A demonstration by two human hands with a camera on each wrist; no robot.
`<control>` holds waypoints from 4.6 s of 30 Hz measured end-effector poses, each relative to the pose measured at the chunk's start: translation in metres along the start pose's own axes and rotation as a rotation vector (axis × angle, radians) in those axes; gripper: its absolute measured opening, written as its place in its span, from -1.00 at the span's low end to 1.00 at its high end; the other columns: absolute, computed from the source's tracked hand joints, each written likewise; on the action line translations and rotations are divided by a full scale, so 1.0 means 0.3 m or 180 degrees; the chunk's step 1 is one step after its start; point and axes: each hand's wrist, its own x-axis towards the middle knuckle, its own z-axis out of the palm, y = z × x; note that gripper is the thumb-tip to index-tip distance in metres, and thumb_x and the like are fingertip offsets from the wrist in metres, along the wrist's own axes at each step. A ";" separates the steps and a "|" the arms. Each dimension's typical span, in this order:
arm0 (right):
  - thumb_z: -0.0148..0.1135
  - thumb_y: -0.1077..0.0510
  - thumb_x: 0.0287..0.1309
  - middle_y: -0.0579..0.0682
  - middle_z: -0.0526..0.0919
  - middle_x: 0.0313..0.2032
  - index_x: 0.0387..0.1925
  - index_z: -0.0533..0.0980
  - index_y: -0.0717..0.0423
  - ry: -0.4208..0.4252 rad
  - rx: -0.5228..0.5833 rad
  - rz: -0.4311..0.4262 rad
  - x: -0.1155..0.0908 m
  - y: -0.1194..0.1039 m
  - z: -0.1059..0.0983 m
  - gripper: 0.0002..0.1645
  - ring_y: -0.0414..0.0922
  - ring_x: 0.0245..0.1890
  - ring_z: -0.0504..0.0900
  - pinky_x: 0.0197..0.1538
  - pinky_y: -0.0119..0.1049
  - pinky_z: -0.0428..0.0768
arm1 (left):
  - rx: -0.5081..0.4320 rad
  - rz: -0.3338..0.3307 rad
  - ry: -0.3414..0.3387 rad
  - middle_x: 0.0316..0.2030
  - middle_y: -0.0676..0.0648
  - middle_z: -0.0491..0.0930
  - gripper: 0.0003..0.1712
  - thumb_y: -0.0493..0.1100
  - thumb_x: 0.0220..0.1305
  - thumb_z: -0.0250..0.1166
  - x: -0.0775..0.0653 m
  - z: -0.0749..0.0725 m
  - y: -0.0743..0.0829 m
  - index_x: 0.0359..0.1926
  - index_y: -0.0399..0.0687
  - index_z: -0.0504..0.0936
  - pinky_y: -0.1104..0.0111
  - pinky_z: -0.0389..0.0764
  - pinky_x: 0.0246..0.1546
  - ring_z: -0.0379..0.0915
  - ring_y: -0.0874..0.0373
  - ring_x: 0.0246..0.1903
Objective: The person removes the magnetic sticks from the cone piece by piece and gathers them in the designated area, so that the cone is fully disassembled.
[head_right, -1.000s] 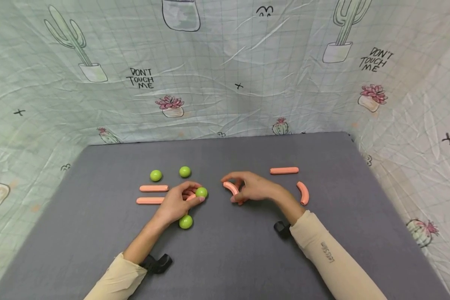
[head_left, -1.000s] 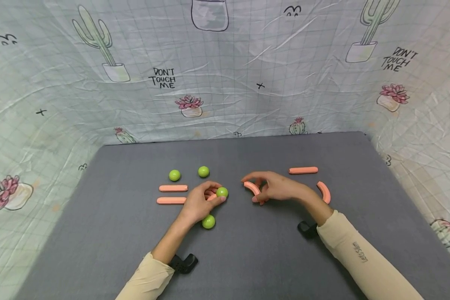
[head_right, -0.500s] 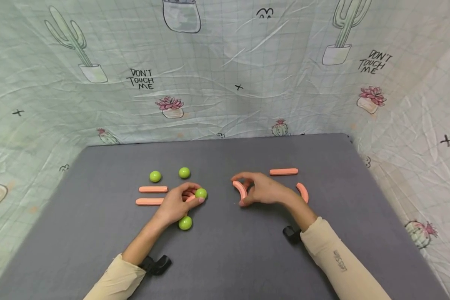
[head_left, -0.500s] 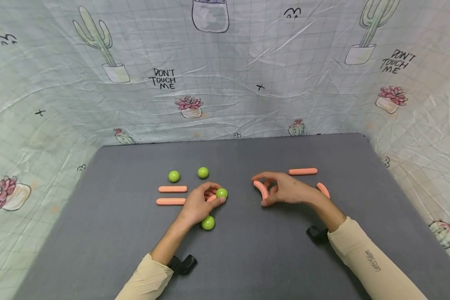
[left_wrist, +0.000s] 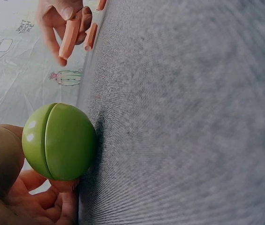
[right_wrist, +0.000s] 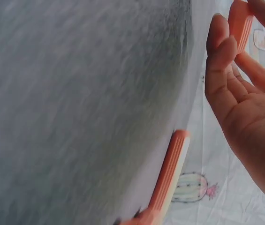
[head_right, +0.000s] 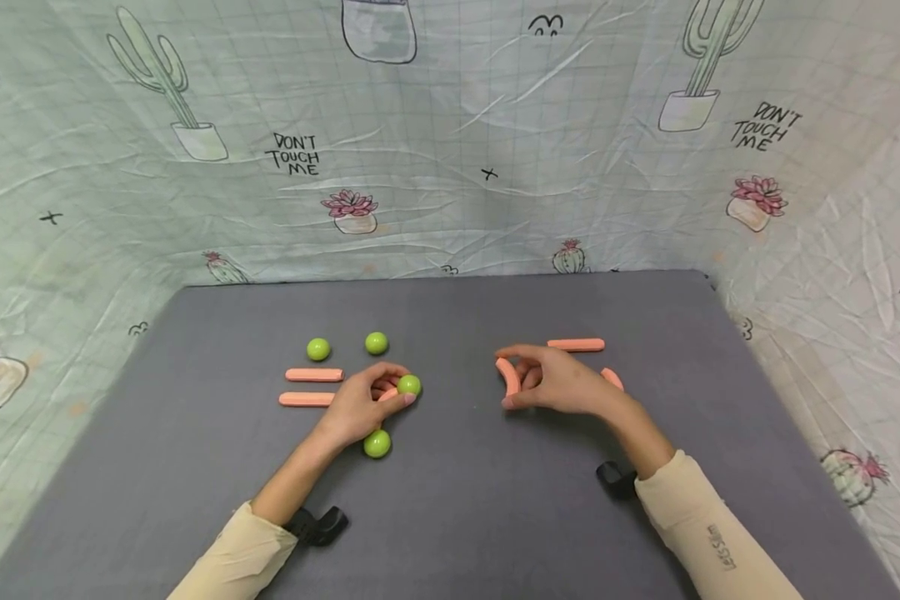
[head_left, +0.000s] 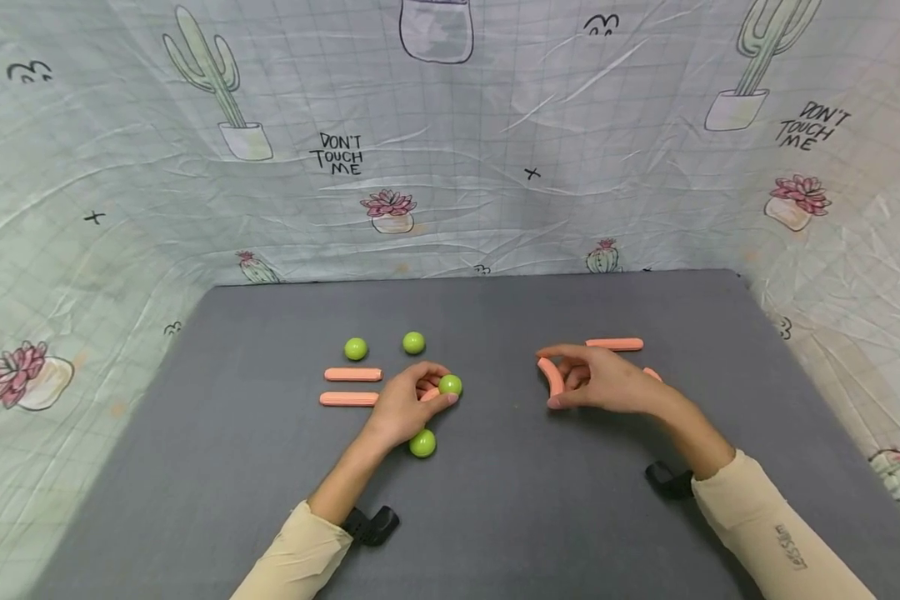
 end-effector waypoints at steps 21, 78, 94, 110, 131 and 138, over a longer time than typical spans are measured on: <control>0.55 0.07 0.19 0.06 0.73 -0.13 0.45 0.36 0.26 0.0413 -0.0113 -0.0288 -0.095 0.067 -0.060 -0.10 -0.25 -0.26 0.68 -0.15 -0.38 0.65 | -0.0027 -0.0020 0.0023 -0.07 0.01 0.71 -0.63 -0.08 0.31 0.49 -0.008 -0.002 -0.006 0.11 0.05 0.69 0.27 0.56 -0.05 0.57 0.18 -0.14; 0.65 -0.03 0.00 -0.08 0.56 -0.32 0.23 0.62 0.17 0.0726 -0.1372 0.0062 -0.193 0.147 -0.099 -0.23 -0.24 -0.39 0.36 -0.36 -0.37 0.33 | -0.0093 -0.0045 -0.0028 -0.08 -0.02 0.71 -0.61 -0.09 0.30 0.50 0.000 -0.003 -0.001 0.12 0.03 0.69 0.28 0.55 -0.04 0.56 0.18 -0.16; 0.59 0.10 0.11 -0.11 0.58 -0.31 0.24 0.59 0.03 0.0767 -0.1101 -0.0155 -0.197 0.148 -0.103 -0.36 -0.35 -0.48 0.37 -0.41 -0.38 0.36 | -0.0067 -0.0048 -0.0021 -0.06 -0.02 0.71 -0.60 -0.08 0.29 0.51 -0.002 -0.004 0.001 0.12 0.03 0.69 0.28 0.55 -0.02 0.57 0.16 -0.14; 0.59 0.17 0.09 -0.14 0.63 -0.34 0.22 0.63 0.16 0.0770 -0.1115 -0.0138 -0.212 0.151 -0.099 -0.37 -0.37 -0.50 0.34 -0.38 -0.39 0.35 | -0.0102 -0.0044 -0.0040 -0.08 -0.02 0.71 -0.60 -0.09 0.28 0.51 -0.003 -0.006 0.002 0.13 0.03 0.69 0.29 0.54 -0.03 0.56 0.16 -0.15; 0.51 0.18 0.21 -0.03 0.66 -0.23 0.16 0.63 0.15 0.0919 -0.0772 -0.0107 -0.151 0.098 -0.075 -0.52 -0.24 -0.47 0.58 -0.36 -0.37 0.51 | -0.0146 0.0044 -0.0049 -0.09 -0.06 0.69 -0.52 -0.23 0.21 0.54 -0.019 -0.019 0.010 0.16 -0.08 0.67 0.23 0.61 0.02 0.60 0.12 -0.13; 0.49 0.21 0.22 0.02 0.67 -0.29 0.12 0.64 0.23 0.0838 -0.0565 -0.0227 -0.096 0.062 -0.043 -0.57 -0.27 -0.60 0.49 -0.49 -0.34 0.52 | -0.0039 0.0143 -0.0009 -0.05 -0.12 0.69 -0.47 -0.31 0.18 0.54 -0.033 -0.026 0.029 0.19 -0.16 0.64 0.15 0.65 0.09 0.62 0.03 -0.05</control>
